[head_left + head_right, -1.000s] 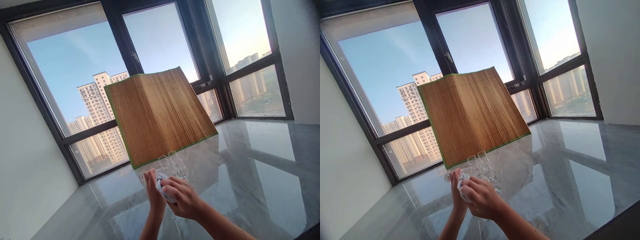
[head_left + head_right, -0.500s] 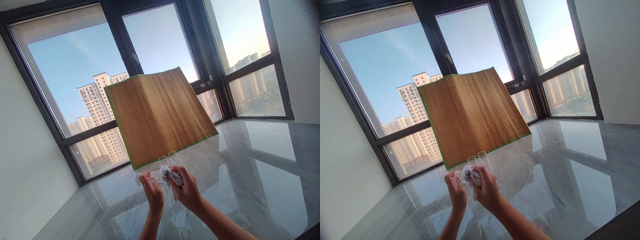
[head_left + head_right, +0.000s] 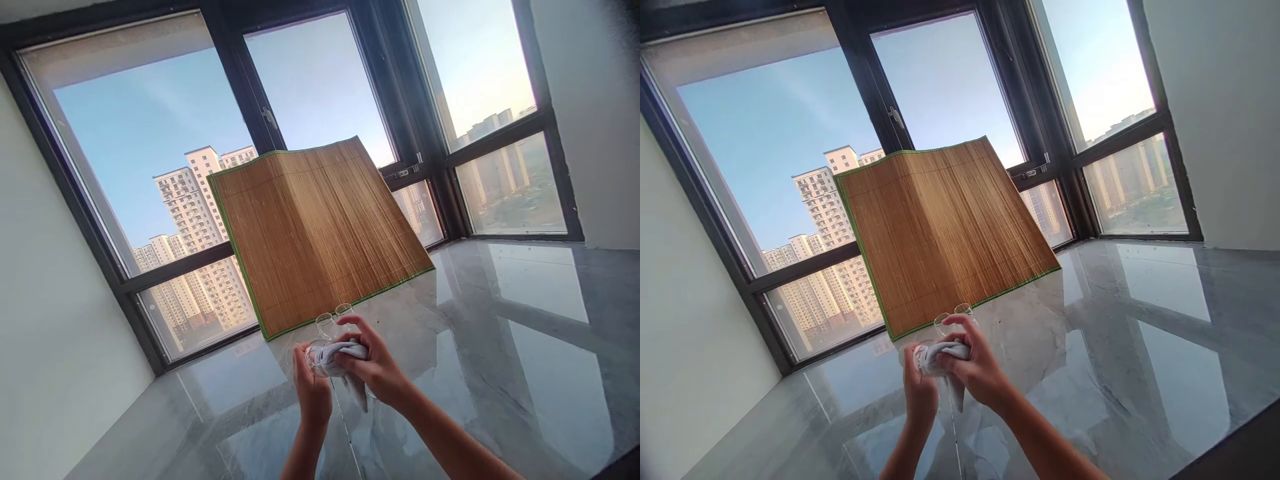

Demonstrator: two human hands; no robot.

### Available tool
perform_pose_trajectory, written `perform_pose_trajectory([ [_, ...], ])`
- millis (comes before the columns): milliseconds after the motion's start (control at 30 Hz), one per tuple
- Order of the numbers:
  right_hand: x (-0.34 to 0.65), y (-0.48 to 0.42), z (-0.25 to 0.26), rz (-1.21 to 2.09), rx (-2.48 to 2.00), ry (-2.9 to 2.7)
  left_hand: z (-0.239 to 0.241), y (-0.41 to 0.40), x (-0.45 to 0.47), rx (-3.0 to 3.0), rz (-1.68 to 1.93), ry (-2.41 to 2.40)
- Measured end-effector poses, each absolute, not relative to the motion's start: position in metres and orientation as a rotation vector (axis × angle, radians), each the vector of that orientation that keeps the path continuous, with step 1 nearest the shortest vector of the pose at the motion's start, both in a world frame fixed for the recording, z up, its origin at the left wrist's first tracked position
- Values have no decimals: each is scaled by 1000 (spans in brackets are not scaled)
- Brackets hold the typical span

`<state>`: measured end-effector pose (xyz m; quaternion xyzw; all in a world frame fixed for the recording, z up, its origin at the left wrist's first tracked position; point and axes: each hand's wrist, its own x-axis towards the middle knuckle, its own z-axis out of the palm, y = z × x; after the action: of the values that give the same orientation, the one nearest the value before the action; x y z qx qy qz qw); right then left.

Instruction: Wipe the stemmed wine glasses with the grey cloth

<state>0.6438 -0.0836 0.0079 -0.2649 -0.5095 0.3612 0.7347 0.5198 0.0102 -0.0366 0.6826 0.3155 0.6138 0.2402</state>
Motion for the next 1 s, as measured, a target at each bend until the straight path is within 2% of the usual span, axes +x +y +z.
perform_pose_trajectory([
  [100,661,-81,14,842,-490,-846,-38,13,524,1604,1436,783],
  [267,699,-70,14,535,-499,-507,-37,19,522,1071,1103,660],
  [400,693,-67,3,327,-690,-735,-19,13,507,711,933,251],
  [600,649,-71,-16,226,-849,-1252,4,-4,491,545,854,-211],
  [833,641,-78,-9,361,-779,-1199,0,2,493,682,884,-74],
  [900,655,-77,-5,208,-792,-1066,-5,8,494,725,885,6],
  [1000,688,-71,-5,-192,-883,-859,-18,16,499,855,854,170],
])
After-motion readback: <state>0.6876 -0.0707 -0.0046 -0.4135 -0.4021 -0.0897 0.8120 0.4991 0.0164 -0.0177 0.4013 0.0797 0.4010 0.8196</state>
